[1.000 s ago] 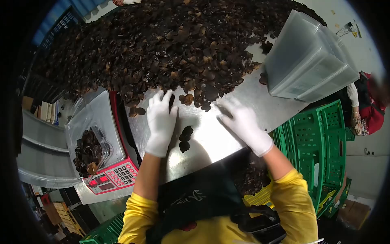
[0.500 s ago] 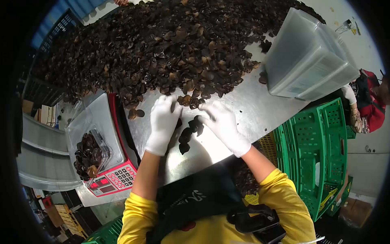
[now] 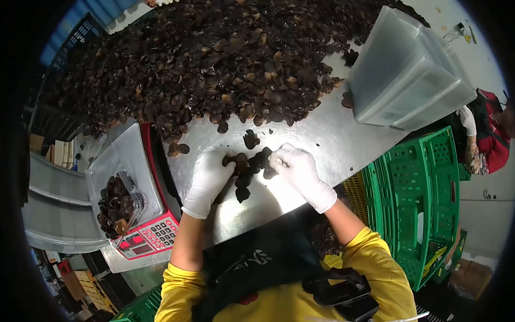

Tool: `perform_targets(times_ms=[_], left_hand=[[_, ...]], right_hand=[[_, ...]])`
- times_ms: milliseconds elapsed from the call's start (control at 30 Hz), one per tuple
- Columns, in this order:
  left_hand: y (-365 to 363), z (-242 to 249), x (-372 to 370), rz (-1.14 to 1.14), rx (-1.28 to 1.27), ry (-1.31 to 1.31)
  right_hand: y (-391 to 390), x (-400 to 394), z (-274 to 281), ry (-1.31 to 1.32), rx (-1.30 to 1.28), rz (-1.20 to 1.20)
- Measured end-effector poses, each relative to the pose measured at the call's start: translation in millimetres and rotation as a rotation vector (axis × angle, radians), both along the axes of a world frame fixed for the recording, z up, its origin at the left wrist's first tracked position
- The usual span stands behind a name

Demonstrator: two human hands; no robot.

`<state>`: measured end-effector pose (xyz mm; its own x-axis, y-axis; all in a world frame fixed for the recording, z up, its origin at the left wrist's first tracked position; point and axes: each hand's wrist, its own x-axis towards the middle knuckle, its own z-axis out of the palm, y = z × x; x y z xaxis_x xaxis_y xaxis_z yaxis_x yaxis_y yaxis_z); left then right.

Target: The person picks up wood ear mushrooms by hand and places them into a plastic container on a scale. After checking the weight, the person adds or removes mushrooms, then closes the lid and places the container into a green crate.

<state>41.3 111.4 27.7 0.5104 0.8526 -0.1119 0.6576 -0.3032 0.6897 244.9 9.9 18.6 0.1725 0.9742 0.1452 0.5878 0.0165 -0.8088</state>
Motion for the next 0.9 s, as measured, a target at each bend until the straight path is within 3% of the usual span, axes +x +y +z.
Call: perform_targets(times_ms=[67, 133, 200, 267, 300, 333, 400, 533, 633, 700, 733, 767, 800, 867, 900], left_hand=[[7.9, -7.7, 9.8, 0.041, 0.247, 0.007], [14.7, -13.5, 26.9, 0.057, 0.31, -0.022], [17.7, -20.1, 39.1, 0.073, 0.371, -0.052], [20.2, -29.8, 47.3, -0.005, 0.51, 0.14], [24.2, -48.7, 49.3, 0.046, 0.696, -0.016], [24.6, -46.6, 47.3, 0.044, 0.698, -0.018], [22.8, -36.8, 42.1, 0.058, 0.57, -0.083], [-2.1, 6.4, 31.6, 0.186, 0.514, -0.048], [-59.3, 19.0, 43.1, 0.028, 0.341, -0.08], [-100.4, 19.4, 56.9, -0.482, 0.403, 0.016], [-120.6, 18.6, 59.6, -0.546, 0.395, -0.166], [-135.5, 17.9, 58.0, -0.706, 0.303, -0.251], [-146.1, 16.1, 58.5, -0.855, 0.274, -0.174], [-145.5, 22.6, 50.5, -0.817, 0.27, -0.183], [-136.7, 33.4, 43.3, -0.747, 0.278, -0.098]], right_hand=[[-5.8, 3.2, -0.8, -0.057, -0.062, 0.029], [-6.9, 5.2, 3.8, -0.018, -0.105, 0.097], [1.0, 2.5, 23.5, 0.015, -0.19, -0.032], [16.7, 10.0, 10.4, -0.157, -0.046, -0.112], [27.5, 12.2, 15.2, -0.257, -0.095, -0.119], [37.2, 17.0, 9.1, -0.258, -0.093, -0.122], [55.8, 24.9, -8.5, -0.394, 0.196, 0.073], [65.9, 32.8, -21.9, -0.638, 0.274, 0.374], [32.3, 48.8, -12.0, -0.716, 0.207, 0.398], [-8.5, 69.1, -0.2, -0.759, 0.169, 0.41], [-32.7, 77.0, 9.6, -0.786, 0.163, 0.417], [-54.5, 82.7, 28.9, -0.894, -0.089, 0.492], [-74.0, 86.5, 49.8, -0.992, -0.346, 0.569], [-104.1, 89.3, 72.9, -0.943, -0.655, 0.705], [-111.5, 87.0, 69.9, -0.943, -0.649, 0.715]])
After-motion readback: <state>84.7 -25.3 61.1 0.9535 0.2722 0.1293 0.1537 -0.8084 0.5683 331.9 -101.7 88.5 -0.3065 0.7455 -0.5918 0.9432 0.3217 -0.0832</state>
